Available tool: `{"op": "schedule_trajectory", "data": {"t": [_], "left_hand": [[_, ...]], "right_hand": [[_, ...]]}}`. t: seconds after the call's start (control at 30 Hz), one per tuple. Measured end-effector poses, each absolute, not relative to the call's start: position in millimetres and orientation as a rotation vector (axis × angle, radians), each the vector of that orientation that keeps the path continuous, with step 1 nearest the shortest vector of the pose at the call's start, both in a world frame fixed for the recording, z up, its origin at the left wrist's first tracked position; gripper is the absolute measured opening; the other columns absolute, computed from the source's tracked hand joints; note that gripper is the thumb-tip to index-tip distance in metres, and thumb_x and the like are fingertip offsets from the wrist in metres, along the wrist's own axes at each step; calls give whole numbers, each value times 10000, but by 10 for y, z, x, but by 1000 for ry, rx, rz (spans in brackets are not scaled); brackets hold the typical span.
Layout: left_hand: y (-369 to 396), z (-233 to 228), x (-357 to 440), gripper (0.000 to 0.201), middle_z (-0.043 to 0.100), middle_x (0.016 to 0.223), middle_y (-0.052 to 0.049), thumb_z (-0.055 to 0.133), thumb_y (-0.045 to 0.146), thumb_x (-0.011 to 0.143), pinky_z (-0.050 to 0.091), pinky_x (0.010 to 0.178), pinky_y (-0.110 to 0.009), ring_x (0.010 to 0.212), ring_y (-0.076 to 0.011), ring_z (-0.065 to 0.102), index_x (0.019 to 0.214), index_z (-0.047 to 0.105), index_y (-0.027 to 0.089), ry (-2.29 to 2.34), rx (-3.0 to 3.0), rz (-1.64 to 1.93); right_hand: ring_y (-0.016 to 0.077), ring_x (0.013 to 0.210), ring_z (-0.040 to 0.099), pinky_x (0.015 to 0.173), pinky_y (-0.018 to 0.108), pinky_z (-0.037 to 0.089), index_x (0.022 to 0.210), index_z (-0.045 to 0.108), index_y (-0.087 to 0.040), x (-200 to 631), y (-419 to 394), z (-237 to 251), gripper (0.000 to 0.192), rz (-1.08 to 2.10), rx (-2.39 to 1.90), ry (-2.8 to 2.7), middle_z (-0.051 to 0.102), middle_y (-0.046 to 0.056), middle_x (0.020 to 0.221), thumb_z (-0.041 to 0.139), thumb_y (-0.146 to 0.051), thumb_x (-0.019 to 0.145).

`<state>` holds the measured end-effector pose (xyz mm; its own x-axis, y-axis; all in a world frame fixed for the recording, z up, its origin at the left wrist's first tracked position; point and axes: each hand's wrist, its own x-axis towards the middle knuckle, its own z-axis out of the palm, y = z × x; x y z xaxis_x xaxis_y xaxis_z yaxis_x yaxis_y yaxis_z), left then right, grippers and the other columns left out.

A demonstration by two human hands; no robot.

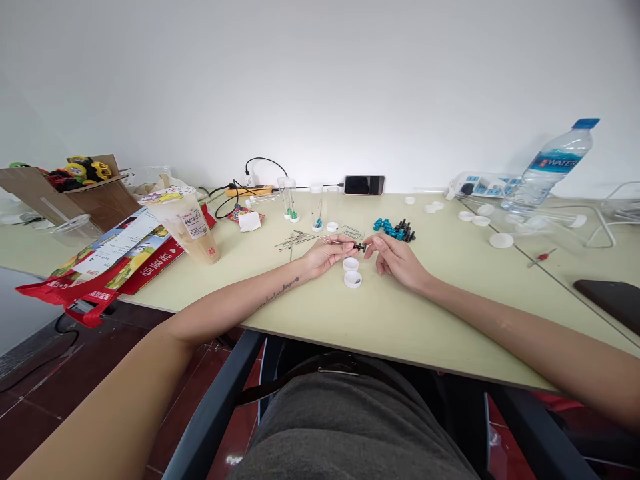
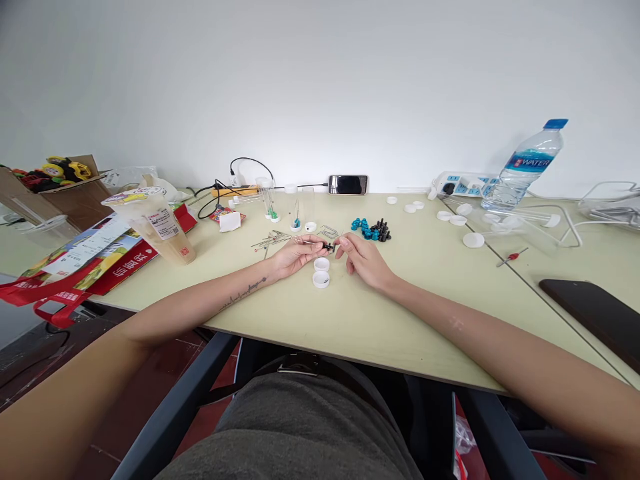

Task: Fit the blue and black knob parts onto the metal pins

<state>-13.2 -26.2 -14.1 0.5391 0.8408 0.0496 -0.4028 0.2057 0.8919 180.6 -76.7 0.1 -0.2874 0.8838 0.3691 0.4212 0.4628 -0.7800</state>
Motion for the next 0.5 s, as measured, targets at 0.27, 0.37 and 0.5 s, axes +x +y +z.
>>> {"op": "schedule_trajectory", "data": {"t": [0.27,0.37,0.5], "left_hand": [[-252,-151,-133,135,664,765,-25,679,55,685,419,977,-303,808,-143,669,812,656,96,490,1036,916],[-257,-144,-132,131,661,767,-27,679,50,684,414,983,-316,805,-140,668,804,656,96,494,1031,920],[-264,-139,-131,128,659,772,-31,672,30,685,414,983,-336,784,-127,661,792,655,99,508,1012,924]], "right_hand": [[102,444,528,436,271,381,1020,573,-217,1800,-776,10,472,718,-1095,-1900,654,55,931,295,-581,904],[102,440,527,441,270,387,1008,570,-219,1800,-772,8,460,708,-1097,-1912,651,49,904,305,-579,902],[104,443,526,453,266,402,976,552,-215,1803,-759,-3,431,705,-1107,-1928,647,41,859,333,-577,895]]}}
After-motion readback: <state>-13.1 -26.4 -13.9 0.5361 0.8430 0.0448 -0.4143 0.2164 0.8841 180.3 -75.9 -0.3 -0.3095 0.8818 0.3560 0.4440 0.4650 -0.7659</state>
